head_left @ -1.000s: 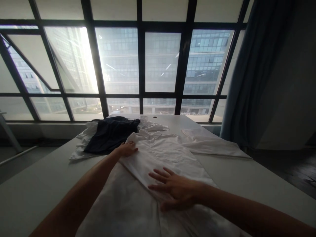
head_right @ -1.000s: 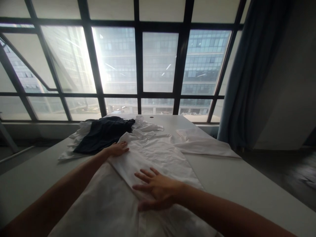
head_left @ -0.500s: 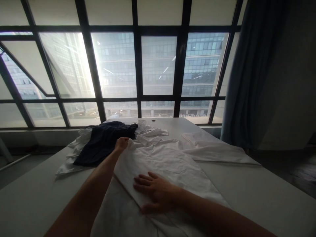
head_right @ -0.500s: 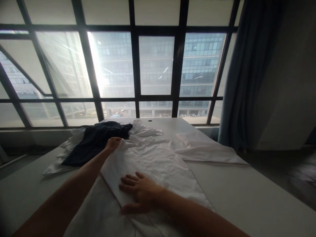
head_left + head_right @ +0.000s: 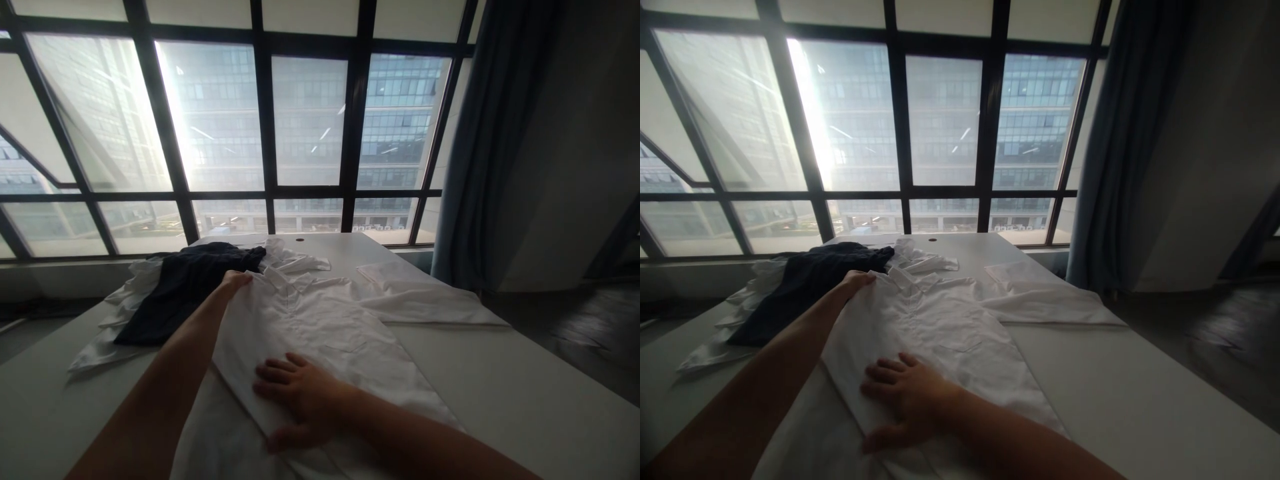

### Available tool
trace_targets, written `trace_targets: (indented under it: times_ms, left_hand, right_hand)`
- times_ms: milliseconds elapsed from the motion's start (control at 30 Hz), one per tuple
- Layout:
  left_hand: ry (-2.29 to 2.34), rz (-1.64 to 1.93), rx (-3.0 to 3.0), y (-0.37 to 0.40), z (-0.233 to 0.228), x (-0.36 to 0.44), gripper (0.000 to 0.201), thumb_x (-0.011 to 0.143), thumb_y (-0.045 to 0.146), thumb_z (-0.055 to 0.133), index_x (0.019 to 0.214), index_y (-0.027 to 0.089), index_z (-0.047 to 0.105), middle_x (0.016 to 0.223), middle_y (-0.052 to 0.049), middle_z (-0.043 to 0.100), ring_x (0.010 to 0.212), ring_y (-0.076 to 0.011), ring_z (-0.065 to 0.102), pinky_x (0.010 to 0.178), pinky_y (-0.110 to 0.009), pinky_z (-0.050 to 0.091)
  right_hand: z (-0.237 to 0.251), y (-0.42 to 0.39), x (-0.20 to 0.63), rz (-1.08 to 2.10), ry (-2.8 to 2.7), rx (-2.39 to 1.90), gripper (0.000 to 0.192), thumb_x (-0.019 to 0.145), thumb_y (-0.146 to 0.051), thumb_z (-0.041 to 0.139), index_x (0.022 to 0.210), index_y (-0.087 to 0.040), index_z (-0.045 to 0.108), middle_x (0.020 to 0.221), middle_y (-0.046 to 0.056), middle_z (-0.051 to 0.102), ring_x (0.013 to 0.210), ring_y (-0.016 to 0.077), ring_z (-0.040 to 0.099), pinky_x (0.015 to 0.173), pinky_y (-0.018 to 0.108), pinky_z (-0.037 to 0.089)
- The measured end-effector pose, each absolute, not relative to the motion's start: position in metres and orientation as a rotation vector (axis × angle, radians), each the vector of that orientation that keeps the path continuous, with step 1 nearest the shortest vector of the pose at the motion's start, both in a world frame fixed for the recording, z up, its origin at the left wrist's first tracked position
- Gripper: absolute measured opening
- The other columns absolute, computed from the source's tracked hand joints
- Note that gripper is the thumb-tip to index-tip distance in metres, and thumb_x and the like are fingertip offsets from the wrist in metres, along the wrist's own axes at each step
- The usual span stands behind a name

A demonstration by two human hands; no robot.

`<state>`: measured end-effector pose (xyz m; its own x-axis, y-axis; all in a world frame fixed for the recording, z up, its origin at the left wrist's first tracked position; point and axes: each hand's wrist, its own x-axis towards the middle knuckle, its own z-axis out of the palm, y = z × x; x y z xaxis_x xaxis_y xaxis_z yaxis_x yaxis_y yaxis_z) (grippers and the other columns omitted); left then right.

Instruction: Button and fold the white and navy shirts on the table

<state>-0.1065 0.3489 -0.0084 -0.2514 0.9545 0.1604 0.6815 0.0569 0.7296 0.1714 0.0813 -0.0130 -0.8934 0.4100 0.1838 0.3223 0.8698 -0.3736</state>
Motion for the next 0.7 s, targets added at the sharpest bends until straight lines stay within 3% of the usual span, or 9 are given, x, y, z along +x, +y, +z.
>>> trace_targets:
  times_ms: [167,233,333,467,633,700]
  left_hand:
    - [2.13,1.022,1.643,0.338,-0.011,-0.1,0.031,0.077,0.031,0.07,0.101,0.012,0.073,0.106,-0.012,0.074,0.101,-0.0255,0.068,0.083,-0.027,0.051]
    - [2.196,0.937,1.802,0.329,-0.011,-0.094,0.036,0.081,0.031,0.065,0.111,0.012,0.07,0.114,-0.014,0.071,0.109,-0.0267,0.065,0.09,-0.028,0.049]
    - [2.281,0.745,2.151,0.309,-0.013,-0.081,0.054,0.089,0.035,0.055,0.137,0.008,0.053,0.138,-0.019,0.056,0.128,-0.0306,0.052,0.104,-0.037,0.041]
    - [2.139,0.301,2.483,0.275,-0.031,-0.072,0.064,0.097,0.05,0.036,0.147,0.009,0.041,0.155,-0.018,0.034,0.146,-0.0318,0.027,0.117,-0.05,0.021]
    - [2.095,0.122,2.395,0.251,-0.053,-0.08,0.072,0.098,0.056,0.022,0.154,0.011,0.028,0.162,-0.013,0.016,0.15,-0.0285,0.013,0.119,-0.048,0.017]
    - [2.09,0.11,2.401,0.249,-0.054,-0.081,0.072,0.098,0.055,0.022,0.155,0.01,0.026,0.162,-0.012,0.016,0.15,-0.028,0.012,0.119,-0.047,0.016]
  right_hand:
    - [-0.014,0.081,0.172,0.516,-2.773,-0.57,0.076,0.089,-0.062,0.057,0.152,-0.025,0.035,0.156,0.011,0.032,0.146,0.027,0.025,0.121,0.048,0.01]
    - [-0.014,0.081,0.171,0.51,-2.776,-0.571,0.076,0.089,-0.062,0.057,0.152,-0.025,0.035,0.156,0.01,0.031,0.146,0.0264,0.024,0.121,0.048,0.01]
    - [-0.014,0.082,0.171,0.5,-2.774,-0.565,0.076,0.089,-0.062,0.056,0.151,-0.024,0.036,0.156,0.011,0.031,0.146,0.026,0.023,0.121,0.047,0.01]
    - [-0.012,0.082,0.173,0.503,-2.771,-0.584,0.078,0.089,-0.064,0.056,0.152,-0.023,0.035,0.156,0.011,0.031,0.146,0.0274,0.024,0.121,0.049,0.008]
    - [-0.015,0.078,0.167,0.539,-2.809,-0.595,0.079,0.089,-0.065,0.055,0.152,-0.022,0.035,0.157,0.011,0.028,0.147,0.0277,0.02,0.121,0.049,0.008]
    - [-0.017,0.087,0.166,0.543,-2.774,-0.586,0.073,0.089,-0.063,0.055,0.149,-0.023,0.041,0.156,0.01,0.033,0.145,0.0262,0.028,0.121,0.045,0.016]
